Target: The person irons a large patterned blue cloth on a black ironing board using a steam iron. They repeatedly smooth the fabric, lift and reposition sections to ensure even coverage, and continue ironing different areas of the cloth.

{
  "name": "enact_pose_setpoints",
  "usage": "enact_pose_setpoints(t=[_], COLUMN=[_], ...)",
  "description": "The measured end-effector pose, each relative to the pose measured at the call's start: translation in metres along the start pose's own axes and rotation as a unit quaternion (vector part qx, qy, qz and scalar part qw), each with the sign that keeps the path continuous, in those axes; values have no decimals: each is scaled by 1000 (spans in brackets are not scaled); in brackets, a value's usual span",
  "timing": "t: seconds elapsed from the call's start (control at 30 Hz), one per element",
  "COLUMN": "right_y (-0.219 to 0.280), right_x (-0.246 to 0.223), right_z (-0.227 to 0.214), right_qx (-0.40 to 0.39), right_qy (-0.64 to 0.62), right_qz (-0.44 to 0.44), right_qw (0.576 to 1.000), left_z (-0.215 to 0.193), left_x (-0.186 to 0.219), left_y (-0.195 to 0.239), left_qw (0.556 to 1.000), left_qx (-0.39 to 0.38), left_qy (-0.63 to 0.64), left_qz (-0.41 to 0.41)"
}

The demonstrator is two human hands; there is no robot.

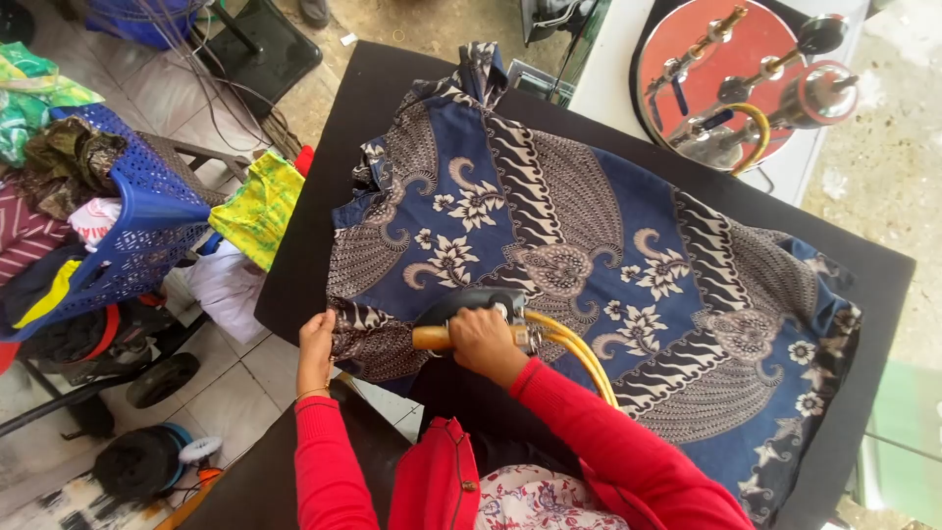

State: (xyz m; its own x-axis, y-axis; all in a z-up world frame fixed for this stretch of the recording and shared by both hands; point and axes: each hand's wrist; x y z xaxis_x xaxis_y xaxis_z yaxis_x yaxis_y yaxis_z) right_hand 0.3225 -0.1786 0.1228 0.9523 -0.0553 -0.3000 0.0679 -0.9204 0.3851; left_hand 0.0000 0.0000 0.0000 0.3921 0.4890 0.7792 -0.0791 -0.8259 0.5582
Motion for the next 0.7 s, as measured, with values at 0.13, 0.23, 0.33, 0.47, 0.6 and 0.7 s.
enact_pose_setpoints(t=[0.13, 0.23, 0.33, 0.47, 0.6, 0.7], right_y=[32, 28, 11, 24, 72, 126], right_x=[4, 30, 76, 166, 200, 193], right_z=[7, 16, 5, 25, -29, 13], right_qx=[-41, -21, -56, 333, 75, 44], right_qy=[-43, -43, -24, 80, -82, -65], right_qz=[53, 97, 233, 221, 350, 334], right_qw=[997, 994, 971, 913, 930, 939], left_z=[-2, 1, 1, 2, -1, 3], left_x=[-4, 4, -1, 2, 7, 13], left_y=[-6, 4, -15, 0, -4, -2], left_qw=[1000, 1000, 1000, 1000, 1000, 999], left_qx=[2, 13, 25, 23, 24, 27], left_qy=[2, -7, -15, -4, -7, -33], left_qz=[-5, -3, -6, 12, 10, 21])
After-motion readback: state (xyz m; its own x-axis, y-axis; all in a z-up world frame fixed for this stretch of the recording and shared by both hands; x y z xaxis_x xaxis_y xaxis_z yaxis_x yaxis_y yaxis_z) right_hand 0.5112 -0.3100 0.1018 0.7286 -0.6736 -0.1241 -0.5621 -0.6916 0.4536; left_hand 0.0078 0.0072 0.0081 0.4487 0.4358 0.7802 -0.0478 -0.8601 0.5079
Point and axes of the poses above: each hand's wrist, its own y-axis away from the middle knuckle, its own z-axis out of the palm, x = y × z, and after that the axes turned 5 degrees about -x, right-handed
